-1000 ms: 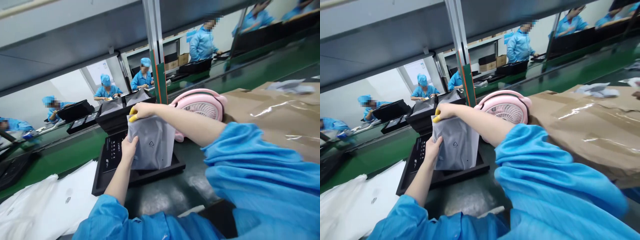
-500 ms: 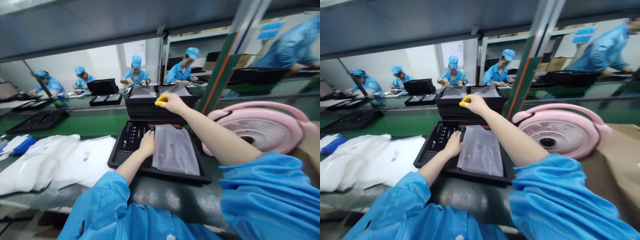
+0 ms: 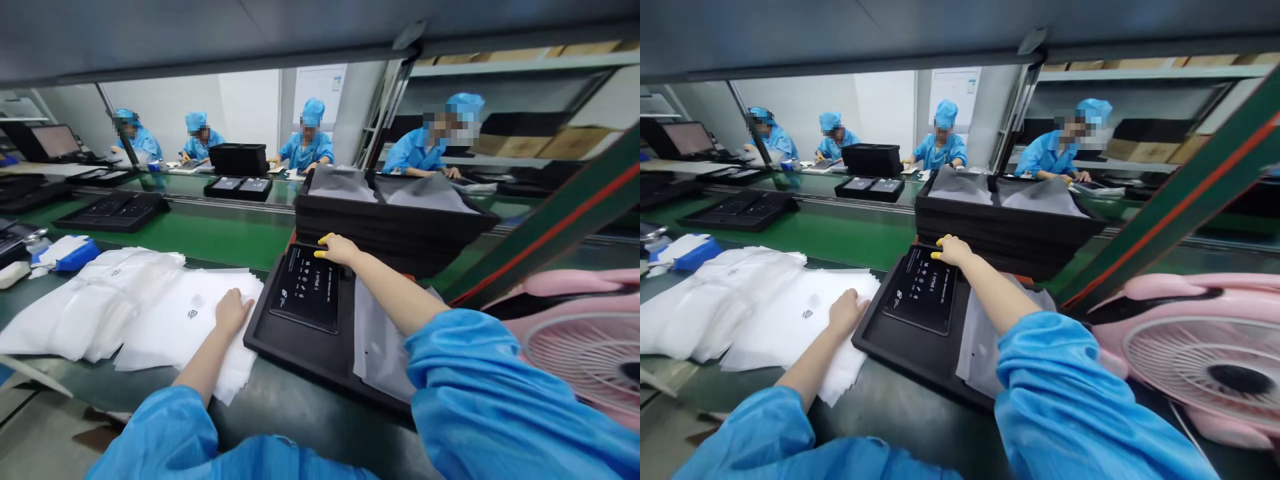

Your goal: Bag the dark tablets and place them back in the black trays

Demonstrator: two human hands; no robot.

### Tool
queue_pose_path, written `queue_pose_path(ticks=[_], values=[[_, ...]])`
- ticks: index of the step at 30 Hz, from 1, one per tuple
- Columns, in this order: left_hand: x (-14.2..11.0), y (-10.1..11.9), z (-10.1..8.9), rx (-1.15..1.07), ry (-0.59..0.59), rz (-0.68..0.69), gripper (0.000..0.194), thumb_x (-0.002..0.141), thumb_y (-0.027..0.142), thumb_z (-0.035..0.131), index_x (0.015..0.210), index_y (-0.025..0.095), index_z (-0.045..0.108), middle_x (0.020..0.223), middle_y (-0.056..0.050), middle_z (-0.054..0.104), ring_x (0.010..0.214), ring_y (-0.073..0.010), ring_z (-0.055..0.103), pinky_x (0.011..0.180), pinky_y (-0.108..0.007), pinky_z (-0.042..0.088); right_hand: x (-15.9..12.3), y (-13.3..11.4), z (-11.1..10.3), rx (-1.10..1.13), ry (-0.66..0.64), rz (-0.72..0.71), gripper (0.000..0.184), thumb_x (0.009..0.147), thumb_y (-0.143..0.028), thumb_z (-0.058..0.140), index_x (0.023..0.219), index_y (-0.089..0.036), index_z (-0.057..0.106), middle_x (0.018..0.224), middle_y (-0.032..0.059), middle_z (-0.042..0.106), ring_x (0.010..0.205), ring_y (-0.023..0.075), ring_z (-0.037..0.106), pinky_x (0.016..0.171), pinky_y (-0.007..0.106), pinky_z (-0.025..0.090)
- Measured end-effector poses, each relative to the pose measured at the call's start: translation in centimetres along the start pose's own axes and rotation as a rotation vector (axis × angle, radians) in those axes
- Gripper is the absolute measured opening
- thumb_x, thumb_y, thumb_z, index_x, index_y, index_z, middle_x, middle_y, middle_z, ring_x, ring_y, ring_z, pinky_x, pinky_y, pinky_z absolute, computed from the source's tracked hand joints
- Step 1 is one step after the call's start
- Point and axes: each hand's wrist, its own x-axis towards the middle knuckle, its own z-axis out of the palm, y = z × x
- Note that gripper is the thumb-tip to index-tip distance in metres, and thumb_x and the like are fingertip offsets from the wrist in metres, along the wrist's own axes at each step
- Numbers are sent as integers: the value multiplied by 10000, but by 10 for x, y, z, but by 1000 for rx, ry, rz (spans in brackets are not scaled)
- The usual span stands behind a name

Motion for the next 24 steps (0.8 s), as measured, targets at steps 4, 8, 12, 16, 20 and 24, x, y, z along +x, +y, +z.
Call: queue_pose_path(ticks=[4, 8, 12, 16, 20, 24], values=[[8, -4, 4, -12, -42, -61, 241, 887, 296, 308, 951, 148, 488, 937, -113, 595, 875, -233, 574, 679, -306, 375, 34, -6, 26, -15, -55, 35, 527, 818, -490, 439, 1211, -148, 516, 1254, 153, 498, 1101, 269, 505, 864, 328, 407], [14, -11, 3, -40, -19, -121, 222, 878, 231, 292, 892, 155, 500, 954, -123, 591, 878, -241, 568, 653, -308, 363, 55, 0, 39, -11, -140, 41, 456, 848, -440, 381, 1140, -149, 574, 1122, 139, 600, 978, 248, 580, 766, 301, 431], [13, -15, -1, -186, 16, -241, 201, 871, 255, 307, 814, 190, 489, 820, -87, 613, 782, -227, 580, 612, -295, 353, 65, 3, 33, -1, -179, 42, 430, 830, -410, 418, 1087, -125, 612, 1104, 142, 613, 954, 238, 592, 722, 275, 429], [13, -19, -8, -357, 112, -322, 174, 859, 249, 311, 761, 216, 451, 673, -49, 575, 671, -215, 555, 600, -297, 352, 61, -2, -7, 11, -127, 22, 458, 801, -470, 445, 1065, -144, 630, 1107, 124, 615, 958, 246, 586, 707, 278, 424], [14, -28, -23, -564, 298, -366, 142, 826, 207, 339, 697, 224, 394, 652, -23, 522, 662, -188, 522, 626, -292, 371, 27, -17, -68, 5, -92, -114, 486, 681, -576, 559, 923, -173, 682, 891, 79, 673, 789, 219, 611, 627, 272, 422], [10, -37, -62, -731, 475, -357, 124, 800, 203, 358, 677, 219, 359, 682, -3, 487, 707, -149, 506, 666, -259, 397, -37, -29, -107, 59, -33, -277, 429, 576, -541, 672, 850, -211, 691, 727, 26, 662, 696, 192, 599, 601, 266, 419]])
